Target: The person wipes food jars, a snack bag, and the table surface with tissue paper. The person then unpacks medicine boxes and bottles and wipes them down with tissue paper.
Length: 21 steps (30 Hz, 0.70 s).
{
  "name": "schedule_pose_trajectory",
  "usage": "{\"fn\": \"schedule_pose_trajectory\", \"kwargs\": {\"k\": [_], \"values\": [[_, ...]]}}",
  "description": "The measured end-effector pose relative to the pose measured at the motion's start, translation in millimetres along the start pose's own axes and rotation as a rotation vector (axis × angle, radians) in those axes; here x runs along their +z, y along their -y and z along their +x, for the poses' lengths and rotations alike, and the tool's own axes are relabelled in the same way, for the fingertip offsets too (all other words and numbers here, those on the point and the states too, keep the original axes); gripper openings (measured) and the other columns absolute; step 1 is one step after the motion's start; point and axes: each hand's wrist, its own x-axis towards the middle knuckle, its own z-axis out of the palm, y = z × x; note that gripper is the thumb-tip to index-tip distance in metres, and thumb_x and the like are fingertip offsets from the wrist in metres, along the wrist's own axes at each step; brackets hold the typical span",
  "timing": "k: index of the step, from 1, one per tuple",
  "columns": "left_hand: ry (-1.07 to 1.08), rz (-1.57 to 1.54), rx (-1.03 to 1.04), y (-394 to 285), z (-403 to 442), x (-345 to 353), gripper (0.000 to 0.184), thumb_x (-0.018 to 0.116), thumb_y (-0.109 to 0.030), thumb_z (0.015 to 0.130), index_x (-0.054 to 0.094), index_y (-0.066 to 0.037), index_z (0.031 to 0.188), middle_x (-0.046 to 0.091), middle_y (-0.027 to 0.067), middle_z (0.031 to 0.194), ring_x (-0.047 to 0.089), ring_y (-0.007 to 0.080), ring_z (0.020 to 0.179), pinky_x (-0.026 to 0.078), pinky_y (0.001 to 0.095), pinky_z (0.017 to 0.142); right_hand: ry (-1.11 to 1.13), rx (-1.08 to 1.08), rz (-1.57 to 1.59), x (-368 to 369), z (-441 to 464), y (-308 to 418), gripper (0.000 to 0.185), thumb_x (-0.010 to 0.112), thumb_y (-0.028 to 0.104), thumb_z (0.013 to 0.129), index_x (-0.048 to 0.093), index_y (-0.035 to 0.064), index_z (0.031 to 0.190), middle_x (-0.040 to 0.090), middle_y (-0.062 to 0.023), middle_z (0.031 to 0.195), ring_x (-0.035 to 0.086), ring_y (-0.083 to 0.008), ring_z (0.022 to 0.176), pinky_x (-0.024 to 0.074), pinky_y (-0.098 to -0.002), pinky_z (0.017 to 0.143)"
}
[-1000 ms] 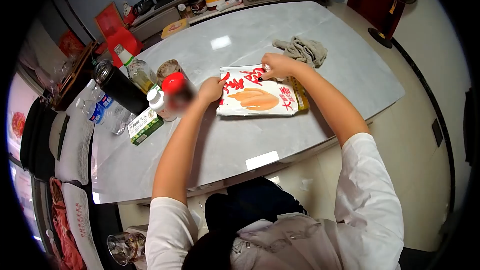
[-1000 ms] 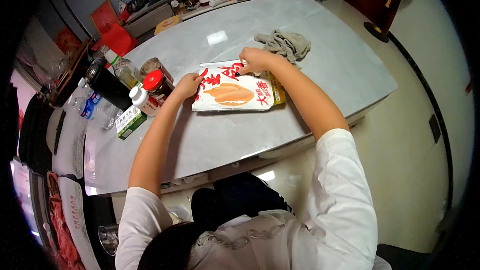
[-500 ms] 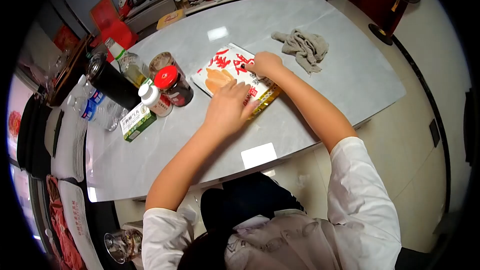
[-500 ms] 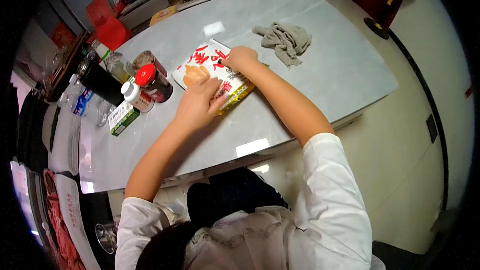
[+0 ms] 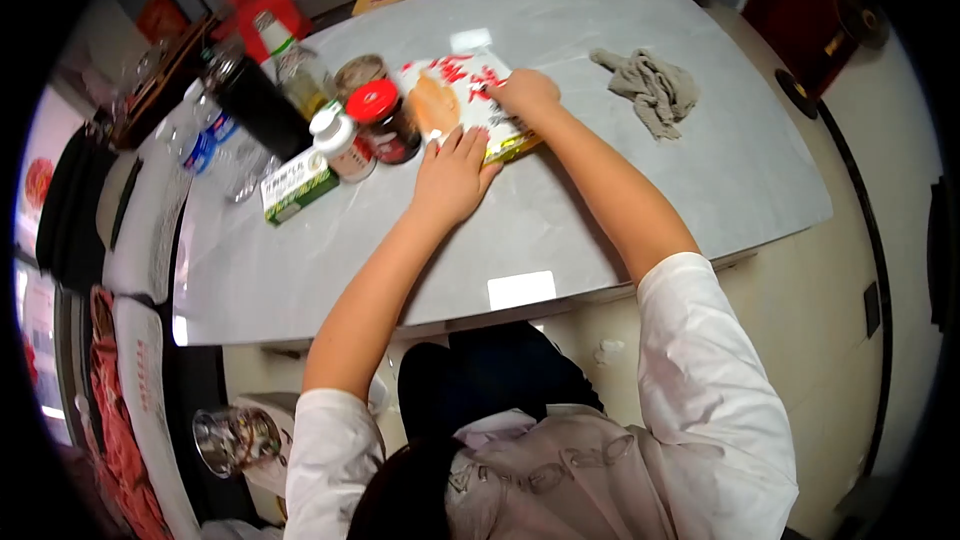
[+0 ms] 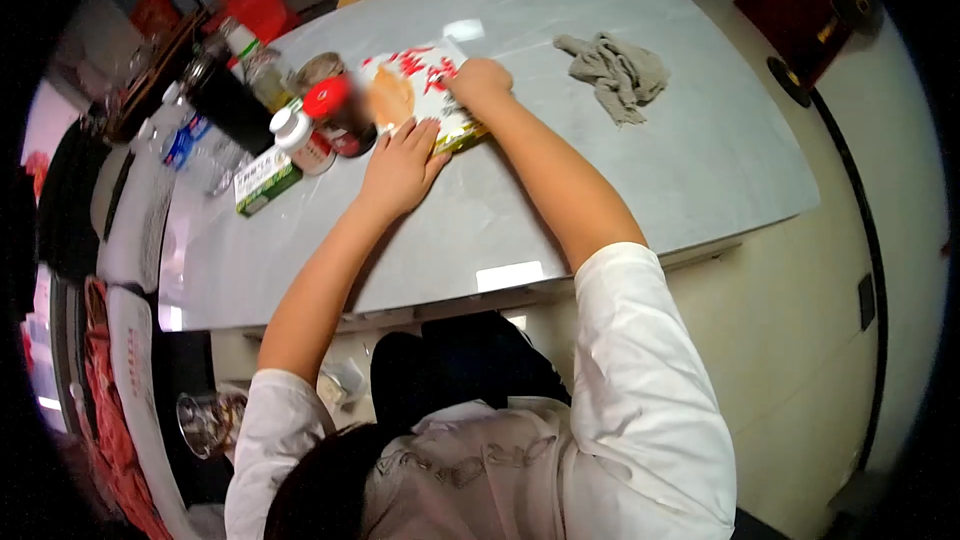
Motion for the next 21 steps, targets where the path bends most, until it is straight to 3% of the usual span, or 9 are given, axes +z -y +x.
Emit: {"fn": "schedule_pose_trajectory", "kwargs": {"k": [4,8,10,11,14,16,18,20,21], "values": [[-0.056,-0.013,0.041,11.0,2.0,-0.8,0.046,0.048,-0.032,0.083,0.042,-0.005,0.120,0.045,0.0095,0.122,0.036,0.0273,0.118,0.029,0.0433,0.096,0.005,-0.011,0.004,5.5,6.9,-1.0,0.049,0.057,0.048,0.071,0.064,0.0032,0.090,0.061,-0.0168,0.094,0.058,-0.0284,0.091,0.0469,-0.0358,0.074],[-0.249,-0.141,0.333,-14.4,-26.7,-39.0,0.046,0.057,-0.018,0.076,0.043,-0.007,0.119,0.047,0.0110,0.120,0.038,0.0267,0.117,0.031,0.0443,0.095,-0.010,-0.199,0.184,9.5,25.1,-19.6,0.049,0.059,0.043,0.068,0.062,-0.0029,0.087,0.059,-0.0231,0.091,0.058,-0.0312,0.089,0.0457,-0.0371,0.075],[-0.308,-0.243,0.339,-29.8,-60.1,-55.6,0.045,0.059,-0.016,0.074,0.046,-0.007,0.116,0.046,0.0110,0.120,0.042,0.0268,0.113,0.032,0.0447,0.094,-0.026,-0.257,0.206,0.3,6.9,-20.0,0.050,0.060,0.041,0.067,0.061,-0.0059,0.085,0.058,-0.0259,0.092,0.057,-0.0322,0.089,0.0451,-0.0373,0.075],[-0.330,-0.261,0.312,-37.8,-82.2,-67.3,0.041,0.059,-0.015,0.073,0.049,-0.007,0.112,0.048,0.0112,0.118,0.044,0.0274,0.110,0.033,0.0444,0.092,-0.335,-0.485,0.063,12.1,3.5,-29.1,0.044,0.062,0.035,0.068,0.060,-0.0058,0.082,0.057,-0.0261,0.092,0.057,-0.0323,0.087,0.0449,-0.0372,0.076],[-0.350,-0.329,0.166,-45.3,-164.5,-82.8,0.032,0.057,-0.010,0.072,0.055,-0.005,0.104,0.052,0.0129,0.113,0.050,0.0292,0.103,0.036,0.0437,0.088,-0.805,-0.726,0.044,15.6,-12.0,-34.7,0.036,0.062,0.029,0.071,0.057,-0.0042,0.084,0.057,-0.0242,0.090,0.057,-0.0337,0.083,0.0447,-0.0382,0.073],[-0.422,-0.313,-0.036,-40.8,-230.0,-66.6,0.027,0.058,-0.010,0.071,0.058,-0.005,0.097,0.054,0.0113,0.107,0.051,0.0276,0.100,0.038,0.0415,0.087,-0.526,-0.650,0.246,-0.2,-52.1,-22.9,0.027,0.061,0.022,0.073,0.054,-0.0003,0.087,0.058,-0.0210,0.087,0.056,-0.0338,0.079,0.0440,-0.0391,0.068],[-0.414,-0.334,-0.284,-39.1,-300.1,-40.9,0.031,0.057,-0.008,0.071,0.055,-0.003,0.101,0.054,0.0137,0.106,0.051,0.0298,0.098,0.038,0.0410,0.085,-0.189,-0.537,0.450,-5.9,-89.3,-11.4,0.025,0.060,0.020,0.074,0.051,0.0034,0.091,0.058,-0.0185,0.086,0.056,-0.0334,0.078,0.0431,-0.0386,0.065],[-0.346,-0.311,-0.486,-49.5,-362.2,-18.3,0.034,0.057,-0.007,0.071,0.053,-0.001,0.104,0.054,0.0153,0.106,0.051,0.0312,0.097,0.039,0.0404,0.085,-0.088,-0.548,0.459,1.6,-126.8,7.3,0.023,0.061,0.017,0.074,0.051,0.0062,0.091,0.057,-0.0162,0.080,0.056,-0.0315,0.077,0.0426,-0.0362,0.065],[-0.313,-0.292,-0.587,-52.6,-389.9,-9.9,0.035,0.056,-0.007,0.071,0.051,-0.001,0.105,0.054,0.0161,0.106,0.051,0.0319,0.097,0.039,0.0401,0.085,-0.075,-0.669,0.401,10.0,-132.3,14.3,0.023,0.060,0.016,0.074,0.050,0.0063,0.092,0.057,-0.0159,0.081,0.056,-0.0314,0.078,0.0424,-0.0360,0.066]]}}
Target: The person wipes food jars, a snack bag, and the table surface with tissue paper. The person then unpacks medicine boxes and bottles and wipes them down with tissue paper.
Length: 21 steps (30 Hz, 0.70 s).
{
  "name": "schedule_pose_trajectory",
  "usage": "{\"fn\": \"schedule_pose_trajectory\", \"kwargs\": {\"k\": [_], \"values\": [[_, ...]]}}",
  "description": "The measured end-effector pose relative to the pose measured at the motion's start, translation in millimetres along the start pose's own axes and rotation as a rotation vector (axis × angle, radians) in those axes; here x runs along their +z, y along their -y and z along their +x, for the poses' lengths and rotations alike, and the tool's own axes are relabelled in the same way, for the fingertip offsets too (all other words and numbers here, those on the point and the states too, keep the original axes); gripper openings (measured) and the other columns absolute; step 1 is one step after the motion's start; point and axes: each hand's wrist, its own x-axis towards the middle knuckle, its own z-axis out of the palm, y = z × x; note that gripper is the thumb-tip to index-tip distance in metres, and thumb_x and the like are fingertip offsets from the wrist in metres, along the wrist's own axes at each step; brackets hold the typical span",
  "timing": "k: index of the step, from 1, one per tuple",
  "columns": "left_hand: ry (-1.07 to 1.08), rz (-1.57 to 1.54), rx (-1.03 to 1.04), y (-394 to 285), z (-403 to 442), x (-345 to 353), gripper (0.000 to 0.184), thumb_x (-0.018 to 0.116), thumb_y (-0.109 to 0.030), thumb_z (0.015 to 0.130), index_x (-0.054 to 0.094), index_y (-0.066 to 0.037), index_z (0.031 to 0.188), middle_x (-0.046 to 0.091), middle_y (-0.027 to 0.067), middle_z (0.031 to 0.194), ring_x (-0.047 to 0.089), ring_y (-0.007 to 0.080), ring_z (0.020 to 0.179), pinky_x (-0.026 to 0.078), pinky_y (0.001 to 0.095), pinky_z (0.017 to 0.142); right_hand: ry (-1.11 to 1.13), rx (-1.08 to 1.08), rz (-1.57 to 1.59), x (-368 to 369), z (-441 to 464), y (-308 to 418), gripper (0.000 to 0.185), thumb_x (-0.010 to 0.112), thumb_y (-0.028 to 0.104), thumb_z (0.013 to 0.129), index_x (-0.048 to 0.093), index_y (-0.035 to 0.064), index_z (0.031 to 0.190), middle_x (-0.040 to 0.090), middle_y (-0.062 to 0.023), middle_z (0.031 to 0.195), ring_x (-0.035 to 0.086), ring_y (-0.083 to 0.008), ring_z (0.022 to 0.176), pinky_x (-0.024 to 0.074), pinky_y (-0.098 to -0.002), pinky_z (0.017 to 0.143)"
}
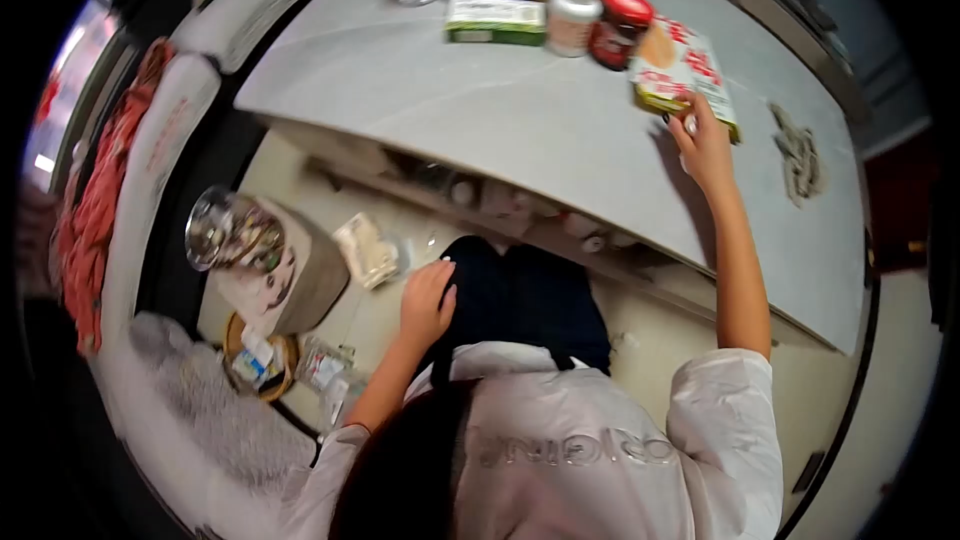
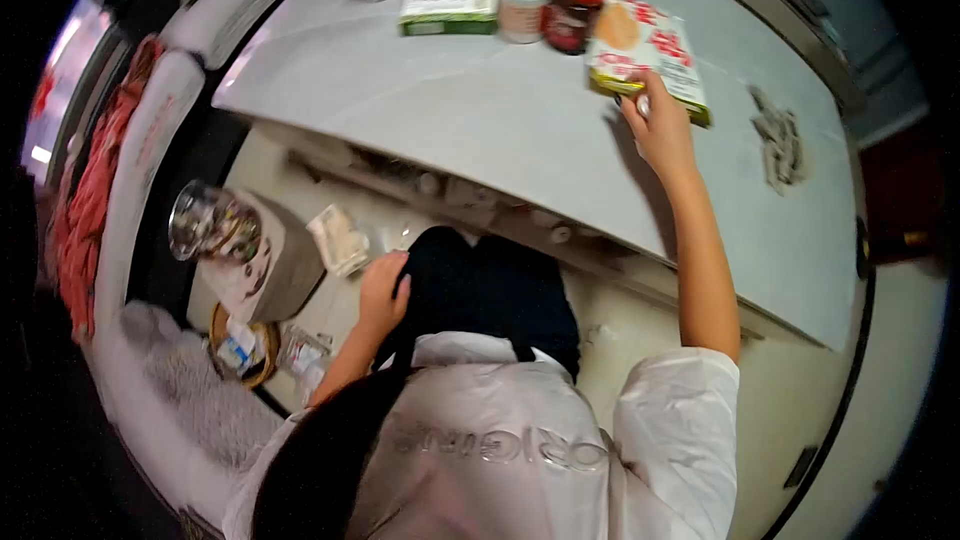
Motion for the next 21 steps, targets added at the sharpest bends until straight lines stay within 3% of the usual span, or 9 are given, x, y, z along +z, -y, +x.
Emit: {"fn": "schedule_pose_trajectory", "kwargs": {"k": [2,5,6,7,9,12,15,21], "values": [[0.080,0.070,-0.166,14.6,-42.5,-3.1,0.042,0.055,-0.007,0.074,0.045,-0.001,0.114,0.049,0.0188,0.111,0.047,0.0334,0.103,0.036,0.0395,0.088,0.110,-0.218,-0.088,19.6,-8.9,4.3,0.025,0.060,0.015,0.074,0.050,0.0066,0.095,0.056,-0.0154,0.082,0.055,-0.0312,0.079,0.0420,-0.0356,0.069],[0.093,0.128,-0.385,31.8,-96.3,0.8,0.048,0.054,-0.009,0.076,0.039,0.000,0.120,0.043,0.0213,0.118,0.041,0.0353,0.109,0.032,0.0403,0.092,-0.006,-0.136,-0.256,34.4,-8.3,20.0,0.034,0.060,0.017,0.074,0.048,0.0024,0.102,0.047,-0.0215,0.106,0.048,-0.0362,0.095,0.0396,-0.0393,0.079],[0.080,0.140,-0.446,38.1,-107.3,1.2,0.050,0.054,-0.010,0.076,0.037,0.000,0.122,0.041,0.0221,0.120,0.039,0.0361,0.110,0.031,0.0405,0.093,-0.103,-0.250,-0.269,40.2,-6.7,19.8,0.043,0.061,0.020,0.074,0.045,0.0007,0.110,0.041,-0.0238,0.115,0.042,-0.0392,0.103,0.0363,-0.0404,0.087],[0.061,0.143,-0.481,44.8,-118.1,1.4,0.051,0.054,-0.010,0.076,0.035,0.001,0.123,0.040,0.0226,0.120,0.038,0.0367,0.111,0.031,0.0407,0.094,-0.152,-0.316,-0.261,44.4,-5.7,20.6,0.052,0.061,0.024,0.074,0.041,0.0001,0.115,0.037,-0.0241,0.120,0.038,-0.0398,0.110,0.0331,-0.0412,0.091],[0.022,0.142,-0.548,54.4,-133.0,1.4,0.055,0.054,-0.011,0.076,0.032,0.001,0.124,0.038,0.0236,0.122,0.037,0.0379,0.112,0.030,0.0411,0.095,-0.157,-0.291,-0.315,46.2,-11.4,27.6,0.051,0.060,0.026,0.075,0.043,0.0000,0.115,0.036,-0.0243,0.122,0.037,-0.0387,0.111,0.0326,-0.0409,0.092],[0.020,0.142,-0.553,65.7,-140.3,-1.3,0.058,0.054,-0.010,0.076,0.029,0.002,0.126,0.036,0.0237,0.124,0.034,0.0368,0.115,0.028,0.0402,0.097,-0.209,-0.241,-0.418,40.8,-16.5,46.2,0.049,0.061,0.027,0.074,0.046,0.0006,0.113,0.035,-0.0236,0.123,0.038,-0.0375,0.111,0.0320,-0.0410,0.092],[0.024,0.173,-0.553,71.4,-137.7,-3.1,0.056,0.054,-0.012,0.076,0.032,0.002,0.125,0.036,0.0228,0.125,0.034,0.0361,0.116,0.029,0.0407,0.096,-0.336,-0.356,-0.486,42.5,-18.2,64.2,0.047,0.061,0.027,0.074,0.049,0.0021,0.111,0.035,-0.0215,0.125,0.038,-0.0363,0.112,0.0317,-0.0416,0.093],[-0.074,0.245,-0.536,72.1,-117.9,-1.4,0.056,0.053,-0.017,0.076,0.033,0.000,0.126,0.037,0.0197,0.126,0.032,0.0330,0.119,0.028,0.0418,0.096,-0.394,-0.560,-0.232,84.3,-39.5,144.6,0.038,0.062,0.013,0.068,0.054,0.0063,0.104,0.038,-0.0179,0.124,0.037,-0.0334,0.113,0.0295,-0.0403,0.094]]}}
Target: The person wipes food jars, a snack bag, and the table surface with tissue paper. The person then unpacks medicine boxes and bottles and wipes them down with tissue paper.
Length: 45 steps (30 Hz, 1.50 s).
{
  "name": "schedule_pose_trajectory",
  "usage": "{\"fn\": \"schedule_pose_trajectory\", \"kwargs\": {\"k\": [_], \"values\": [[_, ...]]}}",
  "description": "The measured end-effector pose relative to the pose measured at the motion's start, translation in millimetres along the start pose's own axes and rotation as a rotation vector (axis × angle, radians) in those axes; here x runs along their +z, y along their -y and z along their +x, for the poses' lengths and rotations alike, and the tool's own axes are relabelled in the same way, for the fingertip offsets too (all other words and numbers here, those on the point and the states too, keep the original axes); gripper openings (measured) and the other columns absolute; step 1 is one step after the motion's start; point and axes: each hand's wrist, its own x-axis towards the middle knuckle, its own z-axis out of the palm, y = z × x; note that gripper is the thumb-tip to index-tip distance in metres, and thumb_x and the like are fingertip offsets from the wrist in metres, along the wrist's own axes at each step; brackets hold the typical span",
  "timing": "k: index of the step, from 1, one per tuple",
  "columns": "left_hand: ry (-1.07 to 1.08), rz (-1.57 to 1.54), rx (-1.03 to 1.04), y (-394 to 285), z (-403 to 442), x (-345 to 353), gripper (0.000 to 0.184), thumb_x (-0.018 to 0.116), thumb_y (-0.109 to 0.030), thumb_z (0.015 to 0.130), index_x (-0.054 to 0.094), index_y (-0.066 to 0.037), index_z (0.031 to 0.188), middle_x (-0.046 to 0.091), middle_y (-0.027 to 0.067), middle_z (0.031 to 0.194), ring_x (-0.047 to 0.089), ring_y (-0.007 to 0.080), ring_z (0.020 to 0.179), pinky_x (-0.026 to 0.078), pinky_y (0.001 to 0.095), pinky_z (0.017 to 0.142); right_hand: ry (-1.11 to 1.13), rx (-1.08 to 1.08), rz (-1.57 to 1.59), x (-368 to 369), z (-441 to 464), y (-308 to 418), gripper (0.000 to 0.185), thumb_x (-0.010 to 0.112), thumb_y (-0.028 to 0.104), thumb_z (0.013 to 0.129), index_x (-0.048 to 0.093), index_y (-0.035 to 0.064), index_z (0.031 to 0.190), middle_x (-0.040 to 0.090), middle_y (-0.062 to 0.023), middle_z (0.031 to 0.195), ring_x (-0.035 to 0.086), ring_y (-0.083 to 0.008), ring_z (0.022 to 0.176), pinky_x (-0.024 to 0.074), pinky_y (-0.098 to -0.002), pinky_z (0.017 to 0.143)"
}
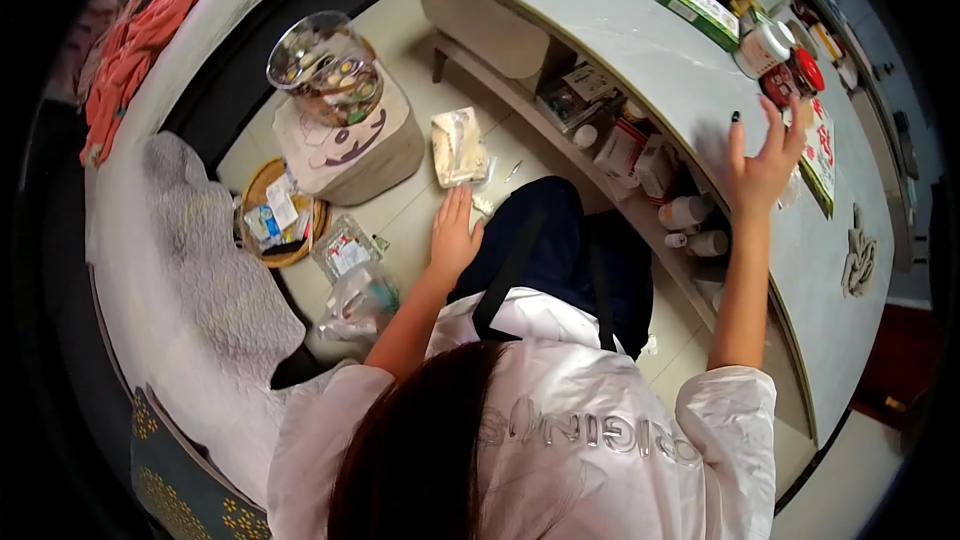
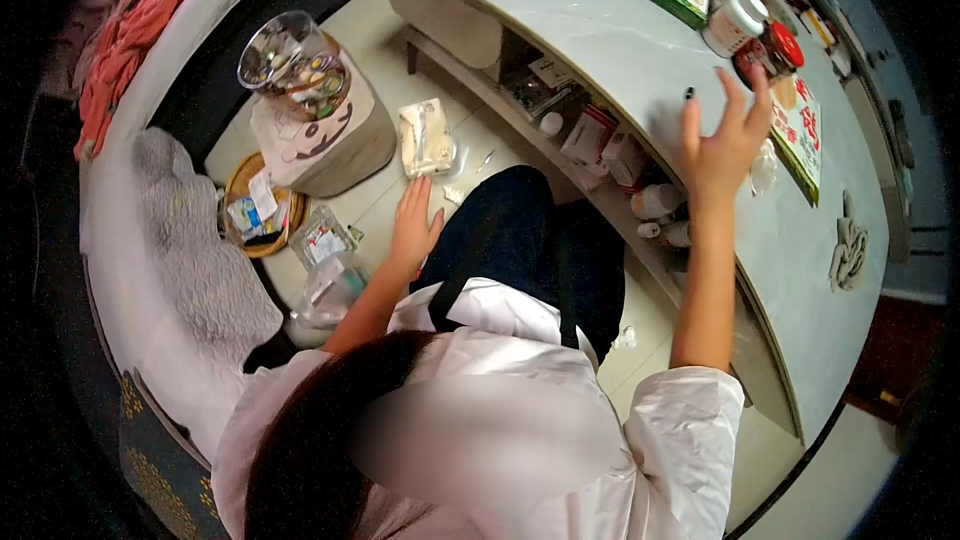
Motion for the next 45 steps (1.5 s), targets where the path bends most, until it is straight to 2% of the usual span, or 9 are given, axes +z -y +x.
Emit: {"fn": "schedule_pose_trajectory", "kwargs": {"k": [8,16,22,29,32,35,38,41,45], "values": [[-0.103,0.090,-0.207,21.6,-28.9,-17.4,0.059,0.053,-0.019,0.075,0.031,-0.004,0.128,0.035,0.0161,0.128,0.029,0.0302,0.122,0.025,0.0447,0.098,0.561,-0.233,0.775,66.1,-84.6,159.9,0.044,0.059,0.009,0.066,0.048,0.0027,0.108,0.046,-0.0172,0.116,0.045,-0.0331,0.106,0.0364,-0.0398,0.090],[-0.124,0.212,-0.361,52.6,-92.7,-23.8,0.063,0.056,-0.017,0.072,0.029,-0.002,0.128,0.034,0.0196,0.128,0.028,0.0345,0.121,0.023,0.0466,0.097,0.839,-0.251,0.911,104.6,-184.4,235.0,0.047,0.058,0.011,0.068,0.044,0.0004,0.111,0.043,-0.0183,0.116,0.043,-0.0338,0.105,0.0353,-0.0385,0.091],[-0.151,0.398,-0.526,55.7,-116.3,-50.6,0.065,0.056,-0.021,0.072,0.029,-0.006,0.129,0.033,0.0152,0.130,0.027,0.0301,0.123,0.022,0.0494,0.097,0.919,-0.268,0.917,102.2,-198.8,253.0,0.047,0.057,0.011,0.069,0.043,0.0005,0.112,0.045,-0.0164,0.115,0.044,-0.0319,0.105,0.0362,-0.0369,0.091],[-0.253,0.775,-1.063,89.3,-160.8,-106.0,0.077,0.063,-0.034,0.068,0.024,-0.013,0.132,0.016,0.0133,0.138,0.014,0.0286,0.128,0.018,0.0635,0.092,0.921,-0.291,0.929,99.4,-199.8,256.9,0.047,0.057,0.011,0.070,0.043,0.0007,0.113,0.045,-0.0160,0.115,0.044,-0.0312,0.105,0.0369,-0.0365,0.090],[-0.134,0.600,-1.382,103.9,-180.2,-123.8,0.079,0.063,-0.033,0.069,0.021,-0.011,0.132,0.026,0.0177,0.134,0.027,0.0302,0.123,0.030,0.0549,0.091,0.917,-0.286,0.944,95.4,-198.5,256.8,0.047,0.057,0.011,0.070,0.042,0.0010,0.114,0.046,-0.0162,0.115,0.045,-0.0315,0.105,0.0372,-0.0366,0.089],[-0.084,0.152,-1.425,185.0,-234.5,-99.9,0.059,0.061,-0.029,0.070,0.042,-0.005,0.121,0.054,0.0190,0.107,0.054,0.0277,0.096,0.045,0.0407,0.076,0.933,-0.270,0.954,94.9,-198.5,255.7,0.047,0.056,0.011,0.070,0.042,0.0011,0.114,0.046,-0.0164,0.114,0.045,-0.0320,0.104,0.0376,-0.0367,0.089],[-0.231,-0.199,-1.308,243.3,-257.5,-60.0,0.030,0.060,-0.025,0.071,0.061,-0.001,0.089,0.061,0.0134,0.066,0.060,0.0248,0.059,0.047,0.0342,0.058,0.953,-0.257,0.968,92.5,-196.3,252.6,0.046,0.056,0.011,0.071,0.042,0.0012,0.114,0.046,-0.0172,0.114,0.045,-0.0329,0.104,0.0380,-0.0366,0.088],[-0.324,-0.349,-1.107,185.8,-199.8,-81.1,0.022,0.058,-0.022,0.071,0.062,-0.001,0.064,0.056,0.0112,0.051,0.056,0.0239,0.047,0.043,0.0349,0.049,0.996,-0.236,0.985,89.2,-194.9,245.7,0.045,0.055,0.011,0.072,0.042,0.0014,0.114,0.046,-0.0177,0.114,0.045,-0.0336,0.105,0.0387,-0.0368,0.088],[-0.197,-0.364,-0.926,122.1,-134.7,-110.7,0.018,0.056,-0.018,0.069,0.062,-0.001,0.069,0.057,0.0109,0.054,0.056,0.0215,0.051,0.043,0.0334,0.051,0.985,-0.232,1.000,87.1,-196.5,243.0,0.041,0.055,0.011,0.071,0.045,0.0013,0.109,0.049,-0.0162,0.109,0.049,-0.0325,0.098,0.0411,-0.0371,0.083]]}}
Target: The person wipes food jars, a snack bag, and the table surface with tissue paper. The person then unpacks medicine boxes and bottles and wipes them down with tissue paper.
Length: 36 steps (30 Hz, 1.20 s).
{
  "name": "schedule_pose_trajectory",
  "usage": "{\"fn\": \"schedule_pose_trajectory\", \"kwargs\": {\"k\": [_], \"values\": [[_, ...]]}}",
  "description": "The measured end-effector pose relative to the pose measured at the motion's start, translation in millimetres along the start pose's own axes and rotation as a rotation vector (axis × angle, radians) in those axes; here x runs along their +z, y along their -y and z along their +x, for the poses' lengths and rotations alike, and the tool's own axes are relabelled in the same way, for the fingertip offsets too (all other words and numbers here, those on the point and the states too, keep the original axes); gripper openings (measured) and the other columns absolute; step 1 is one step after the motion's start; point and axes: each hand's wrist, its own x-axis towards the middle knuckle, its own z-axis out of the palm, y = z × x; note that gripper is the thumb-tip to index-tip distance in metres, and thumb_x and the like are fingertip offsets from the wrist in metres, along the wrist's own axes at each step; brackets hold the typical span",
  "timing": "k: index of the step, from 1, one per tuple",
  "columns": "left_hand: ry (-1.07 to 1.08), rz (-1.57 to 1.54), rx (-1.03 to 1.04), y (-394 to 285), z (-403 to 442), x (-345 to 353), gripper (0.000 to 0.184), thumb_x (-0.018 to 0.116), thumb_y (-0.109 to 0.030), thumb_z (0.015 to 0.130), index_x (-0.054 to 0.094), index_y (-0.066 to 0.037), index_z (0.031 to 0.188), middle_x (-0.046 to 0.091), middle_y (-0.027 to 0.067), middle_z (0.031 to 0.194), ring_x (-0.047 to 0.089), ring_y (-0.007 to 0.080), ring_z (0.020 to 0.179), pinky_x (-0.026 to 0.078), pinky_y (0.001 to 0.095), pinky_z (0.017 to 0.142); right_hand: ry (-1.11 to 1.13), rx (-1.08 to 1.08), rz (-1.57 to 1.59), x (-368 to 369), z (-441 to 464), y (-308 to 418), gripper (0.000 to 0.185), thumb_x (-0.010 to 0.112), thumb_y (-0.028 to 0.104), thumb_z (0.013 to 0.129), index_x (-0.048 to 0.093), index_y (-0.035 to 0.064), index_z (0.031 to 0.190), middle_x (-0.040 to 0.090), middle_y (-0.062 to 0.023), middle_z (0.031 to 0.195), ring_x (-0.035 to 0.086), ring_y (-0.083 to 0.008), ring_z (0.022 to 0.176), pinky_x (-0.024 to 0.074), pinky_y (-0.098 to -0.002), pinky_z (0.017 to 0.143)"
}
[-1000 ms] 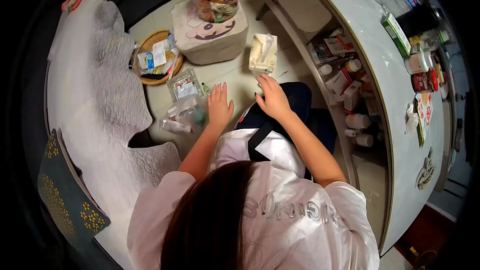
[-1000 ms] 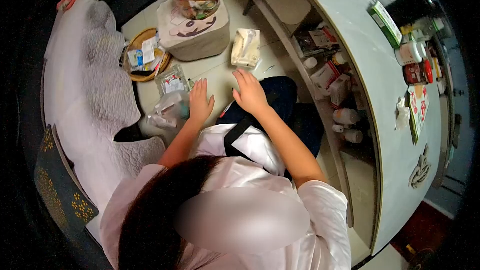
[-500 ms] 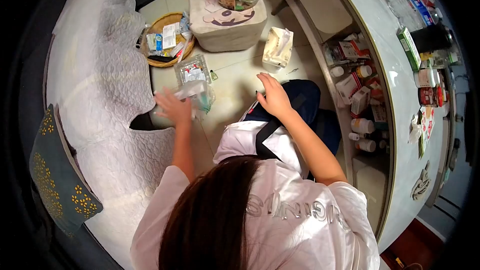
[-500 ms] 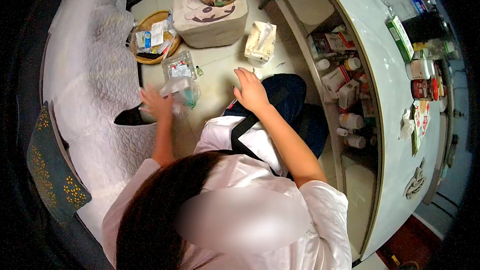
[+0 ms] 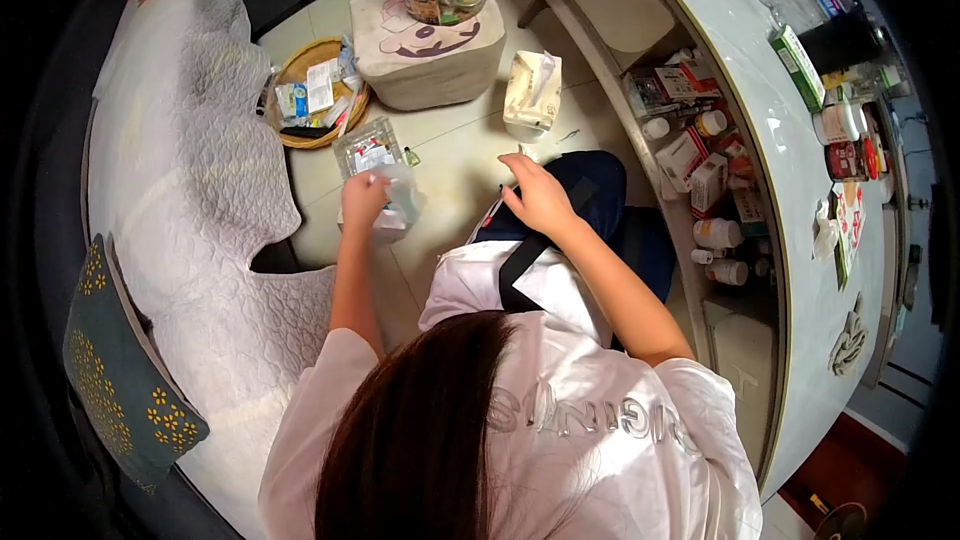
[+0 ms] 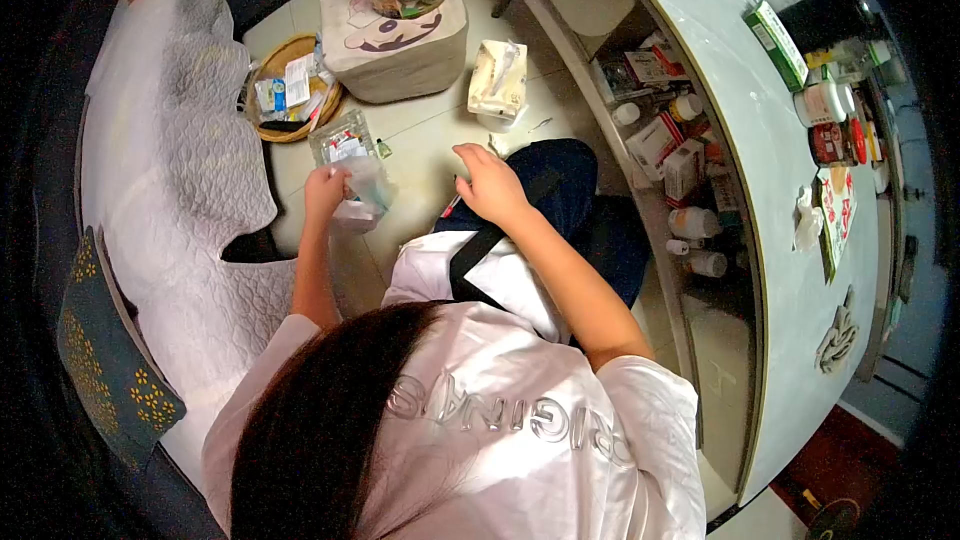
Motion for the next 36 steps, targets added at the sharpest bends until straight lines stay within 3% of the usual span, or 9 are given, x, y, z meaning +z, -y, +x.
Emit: {"fn": "schedule_pose_trajectory", "kwargs": {"k": [6,11,15,16,20,25,30,34,36], "values": [[0.165,-0.028,0.193,-99.0,-28.1,18.1,0.017,0.054,-0.013,0.070,0.062,0.000,0.077,0.059,0.0088,0.060,0.057,0.0157,0.054,0.044,0.0284,0.053,-0.026,-0.155,0.058,-13.6,-2.3,16.3,0.043,0.057,0.015,0.070,0.046,0.0020,0.110,0.052,-0.0159,0.106,0.051,-0.0319,0.095,0.0417,-0.0362,0.083],[0.299,-0.436,0.388,-198.3,-76.6,56.4,0.017,0.044,0.000,0.078,0.059,0.000,0.085,0.059,0.0051,0.074,0.055,0.0081,0.056,0.042,0.0198,0.049,-0.349,0.132,-0.129,-44.3,-5.0,24.7,0.087,0.065,0.028,0.065,0.016,-0.0089,0.127,0.028,-0.0277,0.127,0.029,-0.0388,0.119,0.0239,-0.0408,0.100],[0.477,-0.316,0.728,-261.8,-100.7,70.7,0.019,0.046,0.003,0.076,0.059,0.001,0.089,0.060,0.0054,0.078,0.057,0.0082,0.059,0.043,0.0192,0.052,-0.451,0.126,-0.079,-96.0,-21.6,7.1,0.061,0.062,0.019,0.064,0.040,-0.0004,0.118,0.042,-0.0191,0.120,0.042,-0.0345,0.109,0.0350,-0.0380,0.092],[0.499,-0.313,0.806,-278.8,-105.7,72.3,0.020,0.046,0.005,0.075,0.059,0.003,0.091,0.060,0.0053,0.077,0.057,0.0087,0.061,0.044,0.0194,0.053,-0.616,0.085,-0.138,-112.9,-23.7,13.8,0.037,0.057,0.011,0.065,0.051,0.0025,0.100,0.052,-0.0146,0.105,0.050,-0.0323,0.096,0.0425,-0.0364,0.081],[0.612,-0.472,0.948,-350.7,-121.3,68.9,0.021,0.048,0.006,0.075,0.058,0.006,0.093,0.060,0.0087,0.080,0.056,0.0088,0.062,0.046,0.0201,0.054,-0.737,0.043,-0.193,-194.0,-43.1,40.2,0.008,0.048,0.002,0.069,0.049,0.0013,0.077,0.050,-0.0142,0.075,0.051,-0.0335,0.070,0.0424,-0.0382,0.060],[0.304,-0.662,1.547,-445.0,-150.7,81.9,0.022,0.051,0.002,0.067,0.061,0.000,0.086,0.063,0.0089,0.076,0.057,0.0139,0.059,0.044,0.0230,0.057,-1.055,0.118,-0.120,-282.3,-61.0,80.1,0.003,0.043,0.000,0.072,0.043,-0.0007,0.074,0.044,-0.0182,0.068,0.044,-0.0366,0.064,0.0378,-0.0368,0.055],[0.093,-0.875,1.851,-512.1,-172.8,108.9,0.030,0.052,0.005,0.066,0.063,-0.005,0.092,0.063,0.0085,0.079,0.058,0.0161,0.063,0.045,0.0238,0.059,-1.368,-0.124,-0.254,-348.9,-60.9,68.1,0.010,0.040,-0.002,0.067,0.043,-0.0019,0.076,0.044,-0.0190,0.068,0.043,-0.0370,0.063,0.0372,-0.0373,0.056],[-0.024,-0.813,1.993,-556.7,-154.3,144.3,0.031,0.057,0.003,0.068,0.062,-0.008,0.097,0.063,0.0069,0.081,0.059,0.0165,0.066,0.046,0.0259,0.058,-1.452,-0.177,-0.352,-395.3,-55.1,39.0,0.012,0.040,-0.002,0.067,0.045,-0.0023,0.078,0.045,-0.0190,0.068,0.044,-0.0378,0.063,0.0372,-0.0384,0.056],[0.027,-0.719,1.886,-556.8,-146.2,161.0,0.027,0.060,-0.001,0.069,0.061,-0.007,0.096,0.063,0.0072,0.081,0.059,0.0165,0.066,0.045,0.0262,0.058,-1.466,-0.160,-0.382,-406.6,-52.5,17.8,0.010,0.040,-0.001,0.069,0.044,-0.0019,0.077,0.045,-0.0187,0.068,0.044,-0.0371,0.062,0.0372,-0.0382,0.056]]}}
